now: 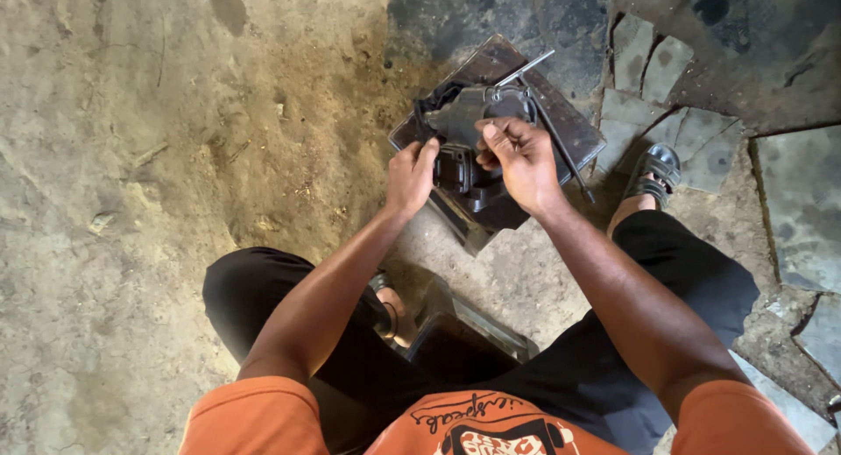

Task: The person sits on a low stool and works on a mechanical part, likely a starter motor, using a wrench to tighten bolts. They manipulate the part with both hands, turning it over to access different sides and securing components.

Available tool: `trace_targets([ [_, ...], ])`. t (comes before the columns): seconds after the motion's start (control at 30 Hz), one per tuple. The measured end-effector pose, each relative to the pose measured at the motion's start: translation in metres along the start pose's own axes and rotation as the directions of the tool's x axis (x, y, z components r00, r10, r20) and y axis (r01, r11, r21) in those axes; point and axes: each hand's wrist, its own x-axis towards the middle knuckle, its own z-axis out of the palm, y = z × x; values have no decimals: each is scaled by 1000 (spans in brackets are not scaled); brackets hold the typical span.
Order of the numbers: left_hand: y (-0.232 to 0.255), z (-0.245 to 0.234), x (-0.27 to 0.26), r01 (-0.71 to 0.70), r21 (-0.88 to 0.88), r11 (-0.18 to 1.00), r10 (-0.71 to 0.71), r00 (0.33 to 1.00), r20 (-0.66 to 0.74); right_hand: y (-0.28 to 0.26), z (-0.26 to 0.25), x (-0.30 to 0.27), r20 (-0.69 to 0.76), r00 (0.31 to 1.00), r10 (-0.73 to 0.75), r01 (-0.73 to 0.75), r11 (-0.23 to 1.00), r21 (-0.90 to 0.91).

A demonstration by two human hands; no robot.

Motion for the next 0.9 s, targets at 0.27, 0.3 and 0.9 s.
trace_targets([
  [0.27,-2,-1,0,-25,6,1000,25,999,40,7,-1,4,15,1000,18,-18,1000,1],
  [0.3,-1,-2,-1,-10,-20,1000,11,1000,26,8,0,4,15,1000,18,-18,1000,-3],
  [0.9,-12,3,3,-76,96,992,80,996,-34,0,0,3,33,999,-9,11,997,-70],
])
